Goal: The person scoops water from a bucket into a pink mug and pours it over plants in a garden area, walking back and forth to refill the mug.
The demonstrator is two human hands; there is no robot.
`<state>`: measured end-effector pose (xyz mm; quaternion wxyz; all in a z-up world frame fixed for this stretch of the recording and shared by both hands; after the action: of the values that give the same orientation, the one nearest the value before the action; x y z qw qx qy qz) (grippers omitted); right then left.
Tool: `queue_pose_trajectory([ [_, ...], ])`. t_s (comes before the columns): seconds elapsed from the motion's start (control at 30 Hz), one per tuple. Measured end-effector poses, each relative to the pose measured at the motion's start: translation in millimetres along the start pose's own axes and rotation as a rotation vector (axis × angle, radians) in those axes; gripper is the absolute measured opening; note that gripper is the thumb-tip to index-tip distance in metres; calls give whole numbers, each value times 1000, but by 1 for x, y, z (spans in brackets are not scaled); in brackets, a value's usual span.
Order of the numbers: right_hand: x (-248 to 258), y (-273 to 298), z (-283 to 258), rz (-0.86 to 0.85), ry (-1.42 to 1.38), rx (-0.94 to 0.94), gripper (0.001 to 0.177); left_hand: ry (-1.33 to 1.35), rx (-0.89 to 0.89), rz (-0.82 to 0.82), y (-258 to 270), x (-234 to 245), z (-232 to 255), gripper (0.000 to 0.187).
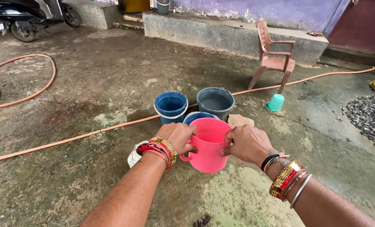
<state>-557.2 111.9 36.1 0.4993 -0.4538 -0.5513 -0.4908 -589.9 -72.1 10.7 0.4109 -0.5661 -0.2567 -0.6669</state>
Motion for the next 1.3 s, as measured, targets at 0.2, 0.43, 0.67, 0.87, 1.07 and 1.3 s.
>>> queue_pose_trajectory([
  [0.2, 8, -63, 10, -3, -28, 0, 40, -8, -13, 13, -58, 1, -33, 53],
  [0.43, -1, -136, 12, -17, -15, -46, 45, -13, -58, 11, -117, -9, -81, 54],
  [0.67, 6, -208, 6, 9, -59, -137, 48, -48, -125, -17, -187, 3, -136, 56],
  [0.87, 1, -247, 9, 24, -96, -184, 42, 5, -157, -70, -237, 3, -162, 52],
  [1.07, -17, -280, 40, -32, -111, -242, 40, 53, -145, -52, -282, -22, -163, 46],
  [1.3, -35, -338, 87, -87, -101, -240, 41, 65, -107, -52, -344, -48, -162, 43],
])
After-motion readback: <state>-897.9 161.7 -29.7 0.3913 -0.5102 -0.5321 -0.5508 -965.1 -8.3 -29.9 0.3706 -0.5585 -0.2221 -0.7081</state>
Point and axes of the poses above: each hand's wrist, its own y-axis away from the middle knuckle, its own x-axis out of the back of the hand, z = x × y, the point moved 7 cm from there along -y, towards the middle knuckle, and after that the axes turned 3 degrees about y, right-handed, at the moved point
